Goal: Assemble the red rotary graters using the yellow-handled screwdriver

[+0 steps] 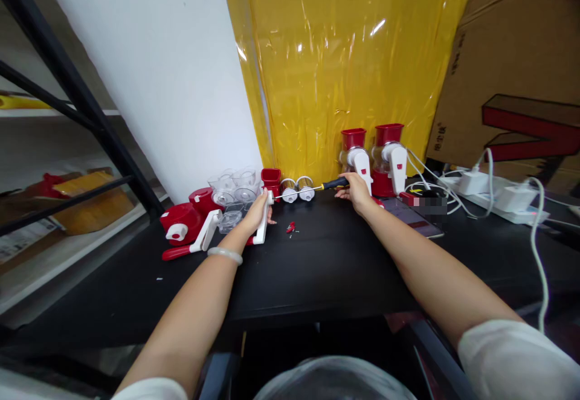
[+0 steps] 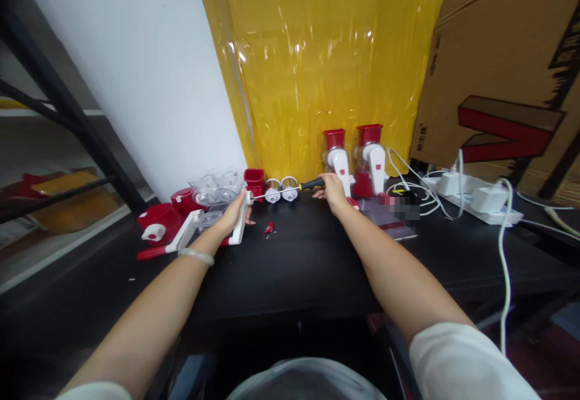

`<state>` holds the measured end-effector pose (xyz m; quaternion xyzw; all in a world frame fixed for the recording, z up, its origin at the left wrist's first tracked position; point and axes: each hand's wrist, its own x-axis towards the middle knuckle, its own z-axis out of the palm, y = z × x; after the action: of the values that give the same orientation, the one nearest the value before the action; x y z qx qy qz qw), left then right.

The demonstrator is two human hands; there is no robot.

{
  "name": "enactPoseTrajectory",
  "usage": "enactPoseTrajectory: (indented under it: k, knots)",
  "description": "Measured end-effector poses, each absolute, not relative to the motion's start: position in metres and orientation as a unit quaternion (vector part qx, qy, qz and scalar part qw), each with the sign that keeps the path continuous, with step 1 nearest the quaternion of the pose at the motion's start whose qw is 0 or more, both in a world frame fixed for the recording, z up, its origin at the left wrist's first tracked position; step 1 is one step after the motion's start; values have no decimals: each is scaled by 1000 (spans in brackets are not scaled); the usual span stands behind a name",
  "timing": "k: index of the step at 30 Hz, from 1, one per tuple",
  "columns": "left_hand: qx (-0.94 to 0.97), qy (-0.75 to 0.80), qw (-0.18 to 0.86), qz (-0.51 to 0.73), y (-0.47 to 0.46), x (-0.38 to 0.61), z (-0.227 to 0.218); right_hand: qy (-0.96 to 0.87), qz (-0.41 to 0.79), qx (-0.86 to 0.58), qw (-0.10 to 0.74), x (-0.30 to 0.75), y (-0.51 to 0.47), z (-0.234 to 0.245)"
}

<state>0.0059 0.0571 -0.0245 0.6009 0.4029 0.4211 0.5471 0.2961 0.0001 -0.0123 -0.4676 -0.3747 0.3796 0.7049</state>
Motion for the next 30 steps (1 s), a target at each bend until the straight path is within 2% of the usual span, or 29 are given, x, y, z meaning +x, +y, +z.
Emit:
enactPoseTrajectory:
  k: [14, 21, 30]
  knots:
    - [600, 404, 542, 428, 56, 7, -24, -417, 315, -522, 674, 298, 2, -18]
    - [599, 404, 537, 435, 59, 6, -25, -367, 386, -482, 695, 295, 1, -13]
    - [601, 401, 539, 433, 58, 6, -25, -390, 366, -483, 693, 298, 5, -16]
